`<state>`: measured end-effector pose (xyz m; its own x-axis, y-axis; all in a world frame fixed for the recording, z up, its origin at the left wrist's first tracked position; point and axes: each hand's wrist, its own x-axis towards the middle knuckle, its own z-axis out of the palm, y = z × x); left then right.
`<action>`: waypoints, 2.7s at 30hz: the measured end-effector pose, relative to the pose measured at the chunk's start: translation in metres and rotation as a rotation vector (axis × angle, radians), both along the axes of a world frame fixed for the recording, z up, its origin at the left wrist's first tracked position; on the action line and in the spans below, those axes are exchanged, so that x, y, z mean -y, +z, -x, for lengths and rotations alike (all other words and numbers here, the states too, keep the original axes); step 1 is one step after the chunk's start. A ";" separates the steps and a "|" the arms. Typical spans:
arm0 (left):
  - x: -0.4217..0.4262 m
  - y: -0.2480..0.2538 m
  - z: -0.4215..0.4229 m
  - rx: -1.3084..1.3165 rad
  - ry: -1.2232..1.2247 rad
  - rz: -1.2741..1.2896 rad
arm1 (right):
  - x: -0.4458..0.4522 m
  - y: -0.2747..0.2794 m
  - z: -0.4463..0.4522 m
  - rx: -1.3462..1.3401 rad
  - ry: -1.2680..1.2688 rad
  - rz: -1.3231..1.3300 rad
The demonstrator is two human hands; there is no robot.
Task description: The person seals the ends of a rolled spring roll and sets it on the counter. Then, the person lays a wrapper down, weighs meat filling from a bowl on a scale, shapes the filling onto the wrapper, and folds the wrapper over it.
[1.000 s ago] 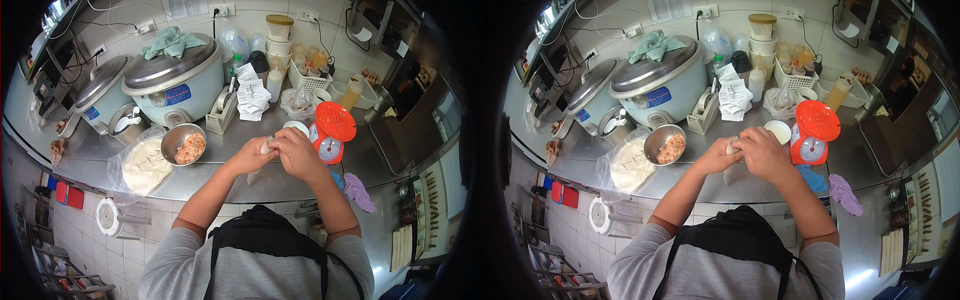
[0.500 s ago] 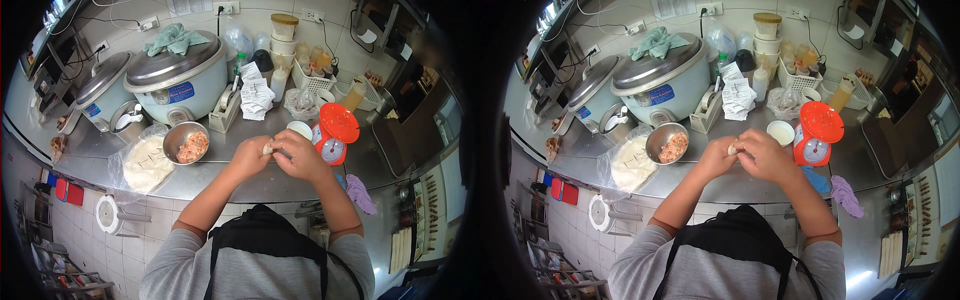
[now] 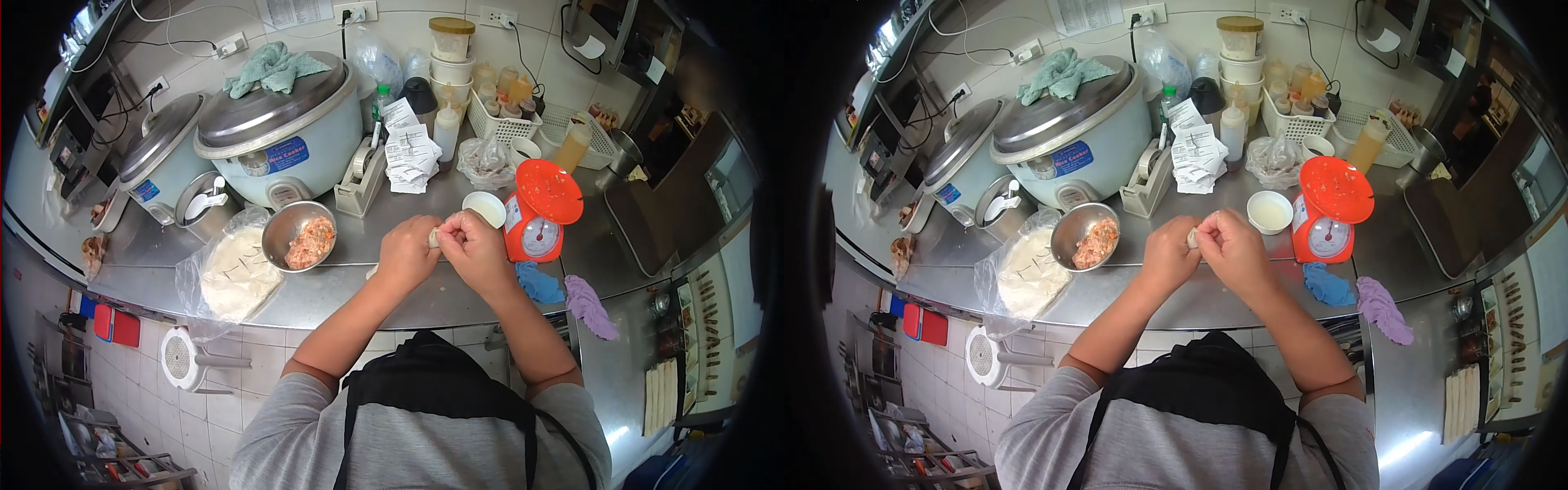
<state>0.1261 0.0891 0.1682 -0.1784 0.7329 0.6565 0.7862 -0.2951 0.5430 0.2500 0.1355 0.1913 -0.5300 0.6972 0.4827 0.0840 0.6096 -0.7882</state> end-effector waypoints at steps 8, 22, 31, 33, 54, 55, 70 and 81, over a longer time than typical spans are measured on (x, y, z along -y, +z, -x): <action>0.005 0.006 -0.003 0.270 -0.114 0.238 | -0.008 -0.012 -0.013 -0.026 0.034 -0.498; 0.003 0.006 0.002 0.374 -0.224 0.240 | -0.006 -0.004 -0.009 0.116 0.043 -0.352; -0.001 -0.004 0.019 0.919 -0.626 0.304 | -0.002 -0.008 0.004 0.096 0.072 -0.375; -0.002 -0.008 0.023 0.999 -0.644 0.386 | -0.002 -0.006 0.006 0.277 0.105 -0.401; -0.027 -0.046 -0.059 1.759 -0.771 0.504 | 0.044 -0.122 -0.113 0.153 -0.134 0.481; -0.027 -0.045 -0.068 1.756 -0.778 0.602 | 0.050 -0.115 -0.137 0.153 -0.204 0.519; -0.064 -0.118 -0.272 1.487 -0.751 1.034 | 0.115 -0.101 -0.642 0.813 -1.561 0.289; -0.061 -0.124 -0.286 1.350 -0.672 1.059 | 0.082 -0.121 -0.697 1.005 -1.736 -0.144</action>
